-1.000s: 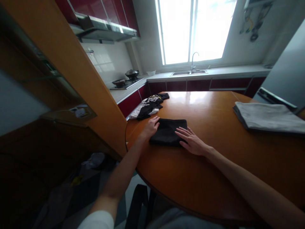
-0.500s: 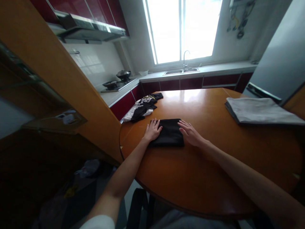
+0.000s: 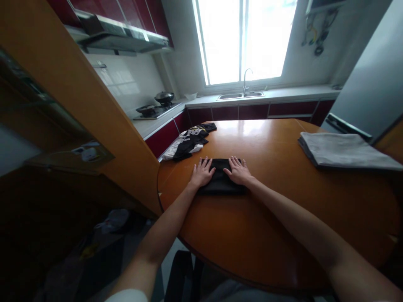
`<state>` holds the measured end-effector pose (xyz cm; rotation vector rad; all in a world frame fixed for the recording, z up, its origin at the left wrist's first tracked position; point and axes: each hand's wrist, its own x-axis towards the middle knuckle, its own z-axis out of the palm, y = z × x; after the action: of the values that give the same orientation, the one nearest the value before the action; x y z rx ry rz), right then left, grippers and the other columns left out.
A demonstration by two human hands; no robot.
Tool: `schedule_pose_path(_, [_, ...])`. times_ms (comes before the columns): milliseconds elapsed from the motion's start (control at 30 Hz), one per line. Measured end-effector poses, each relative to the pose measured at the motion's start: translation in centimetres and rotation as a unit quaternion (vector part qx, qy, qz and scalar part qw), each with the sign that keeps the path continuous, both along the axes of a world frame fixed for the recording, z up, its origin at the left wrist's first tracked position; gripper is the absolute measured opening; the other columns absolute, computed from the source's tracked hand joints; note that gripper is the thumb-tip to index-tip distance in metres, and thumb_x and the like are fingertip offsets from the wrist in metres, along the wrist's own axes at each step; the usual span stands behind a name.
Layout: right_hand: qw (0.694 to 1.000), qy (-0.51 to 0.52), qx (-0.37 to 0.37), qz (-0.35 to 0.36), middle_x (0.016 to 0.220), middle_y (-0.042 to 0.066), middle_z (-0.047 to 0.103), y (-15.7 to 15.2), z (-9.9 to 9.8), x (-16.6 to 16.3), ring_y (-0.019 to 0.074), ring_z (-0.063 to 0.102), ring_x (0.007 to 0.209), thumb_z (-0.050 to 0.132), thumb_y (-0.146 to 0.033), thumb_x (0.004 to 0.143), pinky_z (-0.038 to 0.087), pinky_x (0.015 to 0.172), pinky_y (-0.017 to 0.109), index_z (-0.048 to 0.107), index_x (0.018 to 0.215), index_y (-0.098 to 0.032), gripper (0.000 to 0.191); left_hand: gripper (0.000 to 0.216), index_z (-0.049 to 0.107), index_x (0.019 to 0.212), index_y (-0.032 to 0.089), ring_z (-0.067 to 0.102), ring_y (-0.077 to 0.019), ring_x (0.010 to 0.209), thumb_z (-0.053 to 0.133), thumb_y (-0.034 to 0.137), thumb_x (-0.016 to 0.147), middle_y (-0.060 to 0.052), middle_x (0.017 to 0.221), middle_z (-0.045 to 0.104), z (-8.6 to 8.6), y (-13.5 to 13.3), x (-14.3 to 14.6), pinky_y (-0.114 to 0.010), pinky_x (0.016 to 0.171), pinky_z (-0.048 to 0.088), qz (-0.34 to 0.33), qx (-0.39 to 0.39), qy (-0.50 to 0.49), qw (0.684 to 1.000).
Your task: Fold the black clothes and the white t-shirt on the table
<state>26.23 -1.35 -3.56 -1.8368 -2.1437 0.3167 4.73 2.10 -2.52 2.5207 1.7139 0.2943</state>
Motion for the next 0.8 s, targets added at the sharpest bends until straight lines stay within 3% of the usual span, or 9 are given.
schedule_pose_path(167, [0.996,-0.001,-0.038,-0.085,0.166,0.022,0.017,1.3,0.4,5.5,0.0308,0.011,0.156,0.026,-0.061,0.102,0.001,0.123,0.06,0.022,0.16,-0.003,0.082,0.065,0.03,0.16,0.03,0.008,-0.0357,0.156,0.036,0.056,0.101,-0.005,0.169,0.019,-0.1,0.1,0.0,-0.065,0.121,0.016,0.006,-0.009,-0.019,1.0])
schedule_pose_path(267, [0.992,0.02,0.01,-0.127,0.165,0.025,0.021,1.3,2.0,5.8,0.0336,0.014,0.155,0.023,-0.058,0.103,0.007,0.122,0.06,0.027,0.159,-0.002,0.079,0.065,0.03,0.16,0.029,0.009,-0.0353,0.156,0.036,0.055,0.102,-0.005,0.169,0.019,-0.1,0.1,0.1,-0.066,0.121,0.017,0.007,-0.011,-0.019,1.0])
schedule_pose_path(400, [0.996,0.021,0.074,-0.044,0.166,0.02,0.023,-1.3,2.8,1.5,0.0291,0.015,0.156,0.024,-0.057,0.104,0.007,0.124,0.055,0.03,0.159,-0.007,0.075,0.064,0.03,0.16,0.031,0.01,-0.0347,0.156,0.036,0.056,0.101,-0.004,0.169,0.02,0.0,0.1,0.1,-0.065,0.12,0.019,0.008,-0.01,-0.017,1.0])
schedule_pose_path(533, [0.992,-0.016,0.089,0.083,0.165,0.016,0.027,-5.3,1.2,-2.3,0.026,0.016,0.156,0.029,-0.056,0.104,0.007,0.125,0.052,0.034,0.158,-0.011,0.07,0.065,0.03,0.16,0.03,0.011,-0.0347,0.156,0.036,0.056,0.101,-0.005,0.169,0.019,0.0,0.0,0.0,-0.065,0.12,0.019,0.008,-0.011,-0.014,1.0])
schedule_pose_path(800, [0.992,0.01,0.098,0.078,0.165,0.017,0.027,-8.5,-0.5,0.5,0.0289,0.019,0.155,0.032,-0.057,0.103,0.015,0.125,0.053,0.038,0.156,-0.008,0.072,0.063,0.036,0.158,0.032,0.01,-0.0329,0.157,0.041,0.056,0.1,-0.003,0.169,0.021,0.0,0.4,0.0,-0.062,0.122,0.015,0.009,-0.033,-0.064,0.997])
